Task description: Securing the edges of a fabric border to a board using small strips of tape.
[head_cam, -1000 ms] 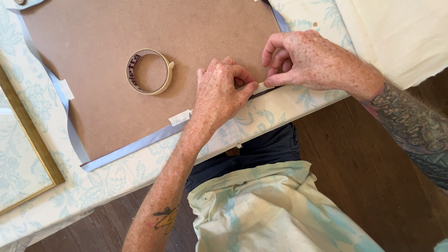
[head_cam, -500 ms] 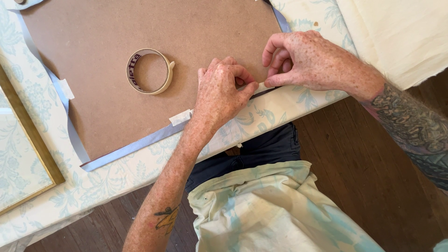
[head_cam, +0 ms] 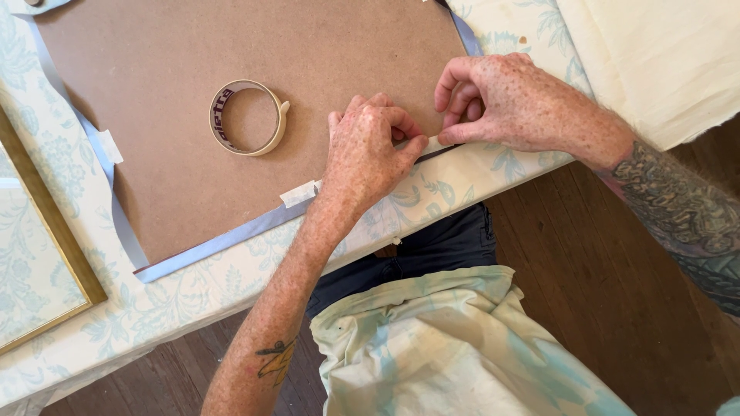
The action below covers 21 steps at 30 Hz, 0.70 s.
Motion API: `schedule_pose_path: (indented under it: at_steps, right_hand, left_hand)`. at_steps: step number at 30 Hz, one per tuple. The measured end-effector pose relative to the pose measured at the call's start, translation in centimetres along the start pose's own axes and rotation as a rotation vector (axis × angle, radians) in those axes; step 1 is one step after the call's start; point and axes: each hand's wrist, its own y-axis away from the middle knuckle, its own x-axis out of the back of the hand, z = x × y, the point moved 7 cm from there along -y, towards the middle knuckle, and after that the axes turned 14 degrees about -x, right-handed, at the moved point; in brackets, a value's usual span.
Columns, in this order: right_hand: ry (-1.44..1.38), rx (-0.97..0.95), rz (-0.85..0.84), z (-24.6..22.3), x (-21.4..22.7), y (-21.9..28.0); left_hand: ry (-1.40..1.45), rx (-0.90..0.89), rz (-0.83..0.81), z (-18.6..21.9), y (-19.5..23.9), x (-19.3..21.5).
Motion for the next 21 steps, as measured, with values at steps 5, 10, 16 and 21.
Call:
schedule_pose_path:
  at_steps: [5,10,16,21]
  right_hand:
    - [-0.02,-0.026,-0.008,-0.01,-0.02,0.05]
    - [-0.017,-0.037,0.001,-0.45,0.07,0.38]
    - [-0.025,-0.036,0.004,-0.64,0.07,0.55]
    - [-0.017,-0.046,0.0,-0.69,0.04,0.58]
  left_hand:
    - [-0.005,-0.008,0.006,0.09,-0.03,0.08]
    - [-0.012,-0.007,-0.011,0.14,-0.03,0.04]
    - [-0.008,-0.021,0.008,0.28,0.02,0.23]
    - [-0.024,-0.052,0.028,0.31,0.05,0.23]
